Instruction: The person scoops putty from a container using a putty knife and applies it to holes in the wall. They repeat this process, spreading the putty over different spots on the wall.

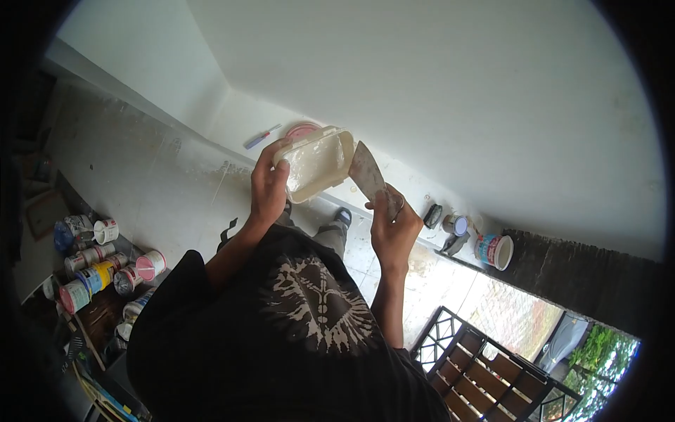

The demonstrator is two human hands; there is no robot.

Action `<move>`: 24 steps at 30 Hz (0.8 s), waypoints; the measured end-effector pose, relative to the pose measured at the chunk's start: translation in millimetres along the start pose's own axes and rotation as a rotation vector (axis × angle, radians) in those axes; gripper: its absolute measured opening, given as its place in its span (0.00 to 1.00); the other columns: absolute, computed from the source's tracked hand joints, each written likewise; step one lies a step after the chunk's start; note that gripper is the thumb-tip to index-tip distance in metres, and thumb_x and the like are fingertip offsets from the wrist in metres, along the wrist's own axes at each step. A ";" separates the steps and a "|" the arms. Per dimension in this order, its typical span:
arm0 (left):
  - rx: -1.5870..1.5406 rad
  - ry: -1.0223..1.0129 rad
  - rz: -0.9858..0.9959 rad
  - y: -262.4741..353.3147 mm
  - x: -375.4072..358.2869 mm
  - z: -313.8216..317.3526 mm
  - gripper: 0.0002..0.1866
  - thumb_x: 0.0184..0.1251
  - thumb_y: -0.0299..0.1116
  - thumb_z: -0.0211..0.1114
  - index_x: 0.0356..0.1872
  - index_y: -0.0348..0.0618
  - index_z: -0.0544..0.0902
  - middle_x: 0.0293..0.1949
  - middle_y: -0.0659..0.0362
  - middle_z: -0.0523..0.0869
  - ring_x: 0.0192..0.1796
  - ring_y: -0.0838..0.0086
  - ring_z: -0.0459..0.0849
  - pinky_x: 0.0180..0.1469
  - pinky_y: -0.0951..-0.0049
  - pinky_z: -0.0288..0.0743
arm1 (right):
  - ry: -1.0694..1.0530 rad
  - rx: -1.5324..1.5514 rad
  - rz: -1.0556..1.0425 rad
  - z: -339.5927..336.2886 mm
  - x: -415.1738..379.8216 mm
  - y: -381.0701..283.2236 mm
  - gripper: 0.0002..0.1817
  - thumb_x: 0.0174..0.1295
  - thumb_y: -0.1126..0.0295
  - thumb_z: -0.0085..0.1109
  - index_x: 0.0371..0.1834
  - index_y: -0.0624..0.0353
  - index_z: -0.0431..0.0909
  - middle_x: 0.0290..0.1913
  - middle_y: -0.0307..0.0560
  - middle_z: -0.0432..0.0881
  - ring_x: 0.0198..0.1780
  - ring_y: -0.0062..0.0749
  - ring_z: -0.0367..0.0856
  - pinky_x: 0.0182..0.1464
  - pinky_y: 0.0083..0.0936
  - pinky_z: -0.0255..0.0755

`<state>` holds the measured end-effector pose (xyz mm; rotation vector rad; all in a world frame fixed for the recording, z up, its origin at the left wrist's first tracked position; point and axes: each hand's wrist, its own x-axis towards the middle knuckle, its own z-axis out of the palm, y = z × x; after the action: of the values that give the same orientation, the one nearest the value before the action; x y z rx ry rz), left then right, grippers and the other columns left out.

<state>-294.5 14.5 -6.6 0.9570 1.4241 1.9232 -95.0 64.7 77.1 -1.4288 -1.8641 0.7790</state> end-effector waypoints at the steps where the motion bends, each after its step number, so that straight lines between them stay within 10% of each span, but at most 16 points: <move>1: -0.004 -0.011 -0.011 -0.4 1.4 -4.4 0.21 0.74 0.41 0.58 0.58 0.35 0.74 0.55 0.51 0.80 0.53 0.71 0.80 0.50 0.72 0.77 | 0.006 0.034 0.043 5.6 -1.4 -2.2 0.14 0.66 0.72 0.56 0.47 0.75 0.80 0.26 0.51 0.87 0.29 0.26 0.87 0.33 0.20 0.76; 24: 0.095 0.029 -0.148 -1.1 -0.4 -22.4 0.19 0.74 0.43 0.57 0.56 0.40 0.76 0.44 0.54 0.84 0.39 0.76 0.81 0.36 0.75 0.76 | -0.260 0.270 0.240 45.6 -26.6 -22.9 0.19 0.69 0.63 0.58 0.44 0.75 0.78 0.28 0.50 0.86 0.28 0.27 0.84 0.35 0.22 0.75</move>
<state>-312.3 1.9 -11.9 0.8446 1.5695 1.7823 -139.4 30.6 63.5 -1.4449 -1.7065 1.3365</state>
